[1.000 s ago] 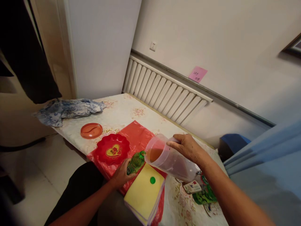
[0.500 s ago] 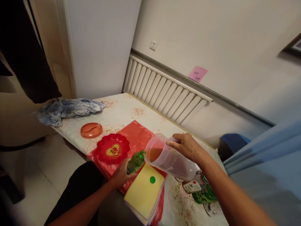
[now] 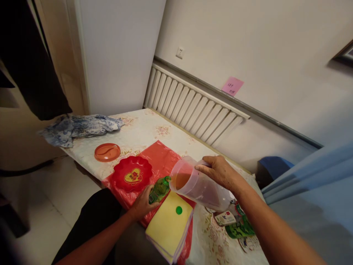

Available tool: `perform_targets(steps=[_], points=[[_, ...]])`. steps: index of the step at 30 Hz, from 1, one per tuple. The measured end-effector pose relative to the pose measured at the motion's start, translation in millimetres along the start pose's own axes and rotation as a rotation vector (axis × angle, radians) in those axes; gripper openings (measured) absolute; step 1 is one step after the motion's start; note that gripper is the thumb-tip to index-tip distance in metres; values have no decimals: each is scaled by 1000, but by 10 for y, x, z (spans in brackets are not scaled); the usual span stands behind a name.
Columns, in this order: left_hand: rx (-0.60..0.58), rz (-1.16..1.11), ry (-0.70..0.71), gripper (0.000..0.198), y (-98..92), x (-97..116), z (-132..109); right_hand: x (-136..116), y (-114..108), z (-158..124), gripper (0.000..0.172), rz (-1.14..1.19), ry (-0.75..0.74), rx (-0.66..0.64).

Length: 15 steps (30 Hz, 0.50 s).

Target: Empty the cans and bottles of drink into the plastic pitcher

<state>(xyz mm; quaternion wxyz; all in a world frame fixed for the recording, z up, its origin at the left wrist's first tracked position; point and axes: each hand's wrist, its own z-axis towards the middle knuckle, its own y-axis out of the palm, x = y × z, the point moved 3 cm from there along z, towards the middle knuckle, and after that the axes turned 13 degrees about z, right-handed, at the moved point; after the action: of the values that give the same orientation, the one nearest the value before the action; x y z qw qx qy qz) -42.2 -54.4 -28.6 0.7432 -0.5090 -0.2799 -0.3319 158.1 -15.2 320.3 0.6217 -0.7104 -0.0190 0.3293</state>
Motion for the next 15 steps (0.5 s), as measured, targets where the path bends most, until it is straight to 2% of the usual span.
perform_targets(steps=[15], points=[[-17,12,-8,61,3,2,-6,24,4,12,47,11,-8,-11]])
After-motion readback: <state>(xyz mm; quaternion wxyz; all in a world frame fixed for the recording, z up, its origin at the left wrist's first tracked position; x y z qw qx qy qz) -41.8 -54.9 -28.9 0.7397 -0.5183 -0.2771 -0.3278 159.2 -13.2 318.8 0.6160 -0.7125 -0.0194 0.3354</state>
